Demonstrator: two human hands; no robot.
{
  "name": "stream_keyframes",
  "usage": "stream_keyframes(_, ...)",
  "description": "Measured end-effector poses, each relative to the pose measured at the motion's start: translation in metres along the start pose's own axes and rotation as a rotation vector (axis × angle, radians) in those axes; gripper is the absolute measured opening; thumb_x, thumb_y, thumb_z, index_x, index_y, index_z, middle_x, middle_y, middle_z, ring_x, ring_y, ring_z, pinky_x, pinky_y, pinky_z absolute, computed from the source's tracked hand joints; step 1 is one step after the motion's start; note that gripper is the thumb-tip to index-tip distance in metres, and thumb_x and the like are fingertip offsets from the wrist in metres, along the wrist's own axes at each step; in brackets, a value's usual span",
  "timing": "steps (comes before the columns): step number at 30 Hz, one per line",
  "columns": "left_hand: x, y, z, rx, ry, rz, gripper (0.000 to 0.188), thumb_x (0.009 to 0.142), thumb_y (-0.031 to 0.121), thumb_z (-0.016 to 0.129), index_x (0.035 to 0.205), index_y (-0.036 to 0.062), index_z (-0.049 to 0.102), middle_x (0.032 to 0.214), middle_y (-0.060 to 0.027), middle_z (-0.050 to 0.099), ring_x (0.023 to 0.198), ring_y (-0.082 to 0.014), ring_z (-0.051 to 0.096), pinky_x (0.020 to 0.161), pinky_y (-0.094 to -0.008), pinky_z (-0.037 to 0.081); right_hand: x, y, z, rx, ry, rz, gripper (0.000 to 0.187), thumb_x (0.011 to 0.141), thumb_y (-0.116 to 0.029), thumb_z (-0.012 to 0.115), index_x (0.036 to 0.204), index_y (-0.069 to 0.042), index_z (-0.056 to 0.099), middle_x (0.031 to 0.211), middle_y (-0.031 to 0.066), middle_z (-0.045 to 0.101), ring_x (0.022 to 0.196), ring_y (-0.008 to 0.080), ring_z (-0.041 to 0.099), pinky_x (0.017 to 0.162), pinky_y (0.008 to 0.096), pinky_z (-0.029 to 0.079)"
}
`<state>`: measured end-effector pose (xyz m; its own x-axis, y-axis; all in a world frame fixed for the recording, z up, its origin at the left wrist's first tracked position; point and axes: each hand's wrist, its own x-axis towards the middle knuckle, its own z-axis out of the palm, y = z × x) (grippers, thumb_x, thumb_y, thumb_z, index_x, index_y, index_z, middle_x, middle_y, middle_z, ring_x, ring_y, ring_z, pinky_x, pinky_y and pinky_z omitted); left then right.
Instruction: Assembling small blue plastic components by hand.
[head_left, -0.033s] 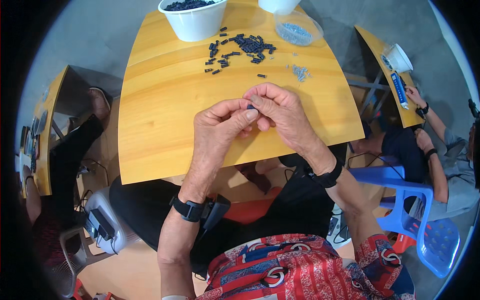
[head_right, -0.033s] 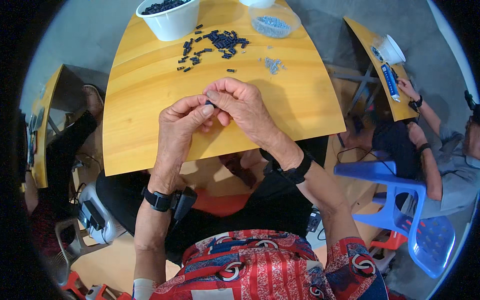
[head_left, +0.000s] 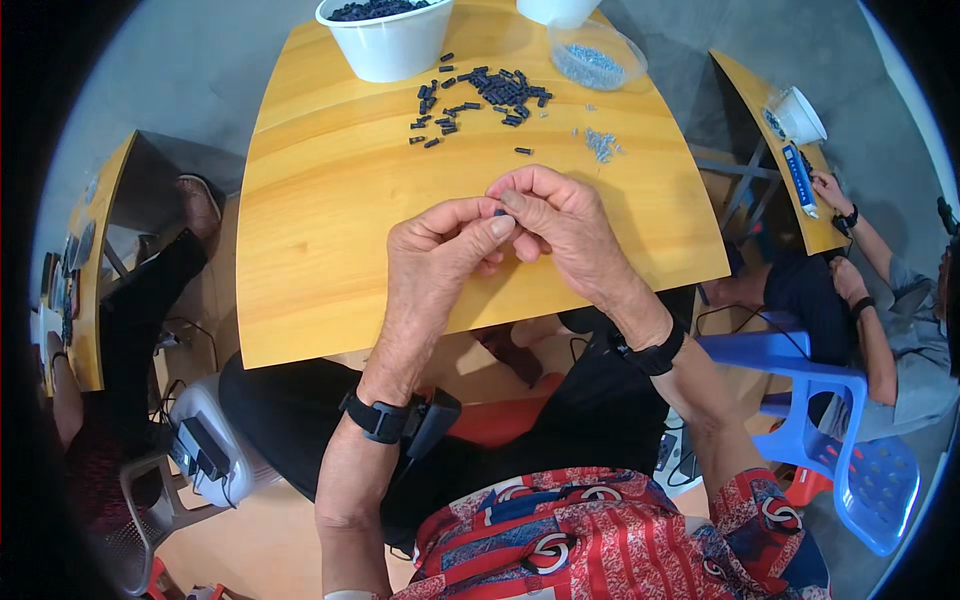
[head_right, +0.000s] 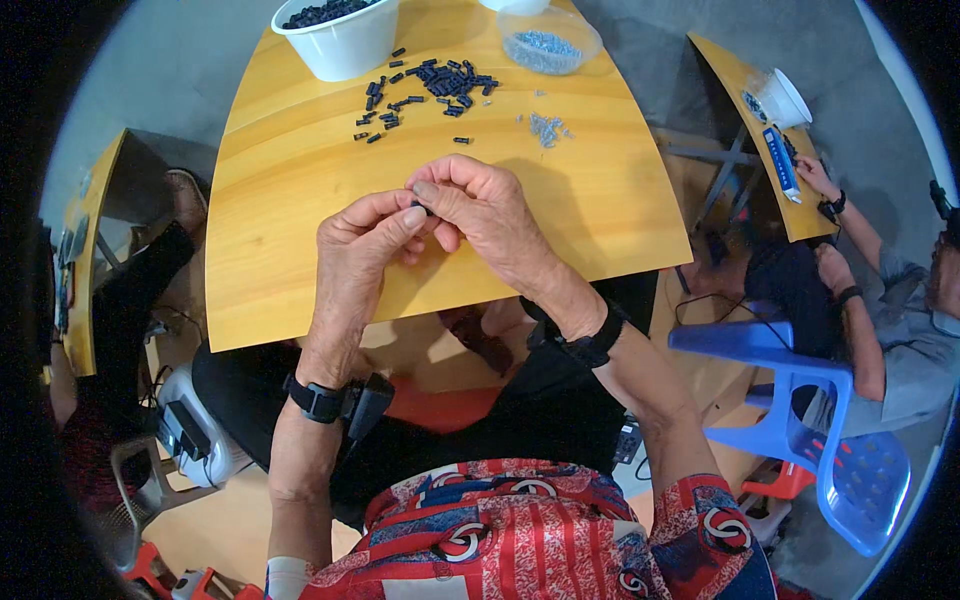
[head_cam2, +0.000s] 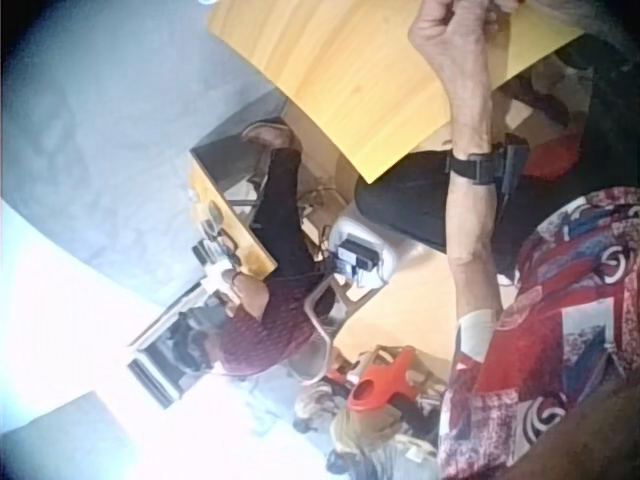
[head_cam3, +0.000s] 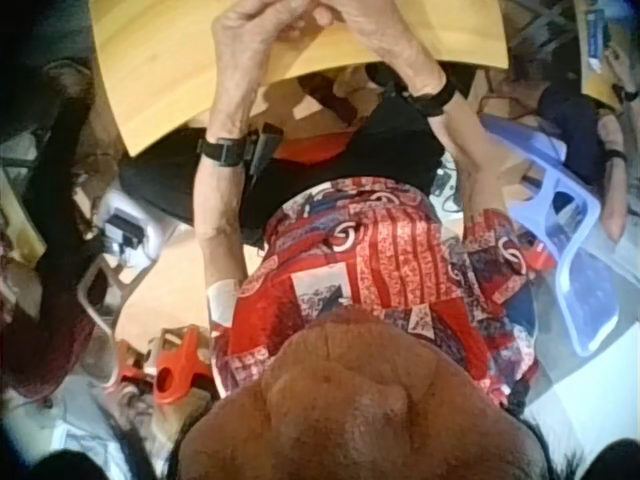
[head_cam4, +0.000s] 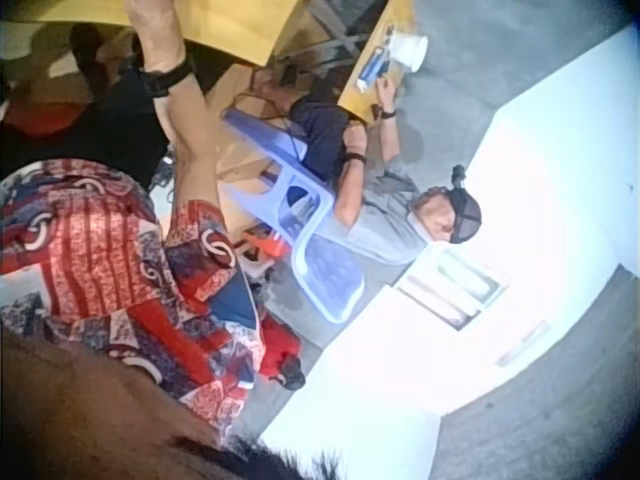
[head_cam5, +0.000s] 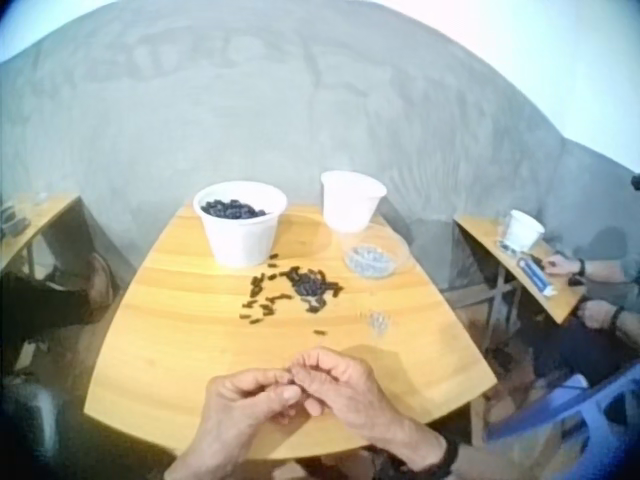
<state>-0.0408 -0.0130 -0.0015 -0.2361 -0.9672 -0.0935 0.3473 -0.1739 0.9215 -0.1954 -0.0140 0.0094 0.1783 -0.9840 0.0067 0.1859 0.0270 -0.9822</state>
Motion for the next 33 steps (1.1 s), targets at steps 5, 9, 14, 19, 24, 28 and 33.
stream_keyframes(5, 0.001, -0.001, -0.004, -0.036, 0.004, 0.006, 0.015, 0.082, 0.008, 0.068, 0.094, -0.0003, 0.068, 0.075, -0.0056, 0.066, 0.063, -0.0089, 0.058, 0.058, -0.0211, 0.049, -0.004, -0.001, -0.005, 0.076, -0.023, 0.034, 0.019, 0.093, -0.016, 0.054, 0.100, 0.001, 0.059, 0.077, 0.0012, 0.059, 0.060, 0.0041, 0.050, 0.054, 0.0167, 0.040)
stream_keyframes(9, 0.001, -0.003, -0.006, -0.059, -0.008, 0.000, 0.014, 0.083, 0.006, 0.067, 0.094, -0.0016, 0.068, 0.077, -0.0068, 0.066, 0.064, -0.0099, 0.058, 0.060, -0.0217, 0.049, -0.007, 0.002, -0.012, 0.007, -0.039, -0.073, 0.017, 0.092, -0.012, 0.054, 0.102, 0.002, 0.058, 0.081, 0.0027, 0.060, 0.063, 0.0052, 0.052, 0.057, 0.0183, 0.042)
stream_keyframes(14, 0.001, -0.002, -0.005, -0.071, -0.019, 0.011, 0.013, 0.083, 0.004, 0.066, 0.094, -0.0024, 0.067, 0.078, -0.0080, 0.066, 0.065, -0.0107, 0.058, 0.061, -0.0217, 0.049, -0.013, -0.002, -0.011, -0.127, -0.045, -0.149, 0.017, 0.086, -0.003, 0.059, 0.102, 0.001, 0.058, 0.084, 0.0027, 0.060, 0.073, 0.0067, 0.058, 0.070, 0.0197, 0.048)
stream_keyframes(19, 0.002, -0.002, -0.006, -0.085, -0.026, -0.005, 0.013, 0.083, 0.001, 0.064, 0.095, -0.0029, 0.067, 0.079, -0.0091, 0.066, 0.065, -0.0114, 0.057, 0.061, -0.0220, 0.049, -0.014, 0.007, -0.006, -0.306, 0.026, -0.278, 0.018, 0.081, 0.000, 0.064, 0.099, 0.001, 0.058, 0.085, 0.0033, 0.062, 0.076, 0.0081, 0.060, 0.070, 0.0217, 0.050)
stream_keyframes(24, 0.001, -0.002, -0.006, -0.070, -0.050, -0.003, 0.014, 0.082, -0.001, 0.064, 0.096, -0.0027, 0.067, 0.079, -0.0091, 0.066, 0.065, -0.0116, 0.057, 0.062, -0.0229, 0.049, -0.013, 0.014, -0.002, -0.402, 0.116, -0.367, 0.016, 0.080, -0.001, 0.066, 0.094, 0.000, 0.059, 0.084, 0.0051, 0.062, 0.076, 0.0097, 0.061, 0.067, 0.0228, 0.051)
stream_keyframes(28, 0.000, -0.002, -0.007, -0.074, -0.068, 0.012, 0.014, 0.082, -0.002, 0.064, 0.096, -0.0025, 0.067, 0.079, -0.0088, 0.066, 0.066, -0.0115, 0.058, 0.063, -0.0226, 0.049, -0.016, 0.016, -0.001, -0.480, 0.184, -0.389, 0.015, 0.078, 0.000, 0.067, 0.091, 0.000, 0.058, 0.080, 0.0070, 0.062, 0.075, 0.0125, 0.062, 0.065, 0.0249, 0.051)
stream_keyframes(33, 0.001, -0.003, -0.010, -0.096, -0.103, -0.016, 0.014, 0.084, 0.002, 0.063, 0.097, -0.0031, 0.067, 0.078, -0.0084, 0.066, 0.067, -0.0118, 0.059, 0.064, -0.0232, 0.050, -0.018, 0.011, 0.000, -0.666, 0.225, -0.528, 0.014, 0.076, 0.001, 0.067, 0.087, -0.001, 0.059, 0.077, 0.0089, 0.061, 0.071, 0.0195, 0.063, 0.061, 0.0283, 0.050)
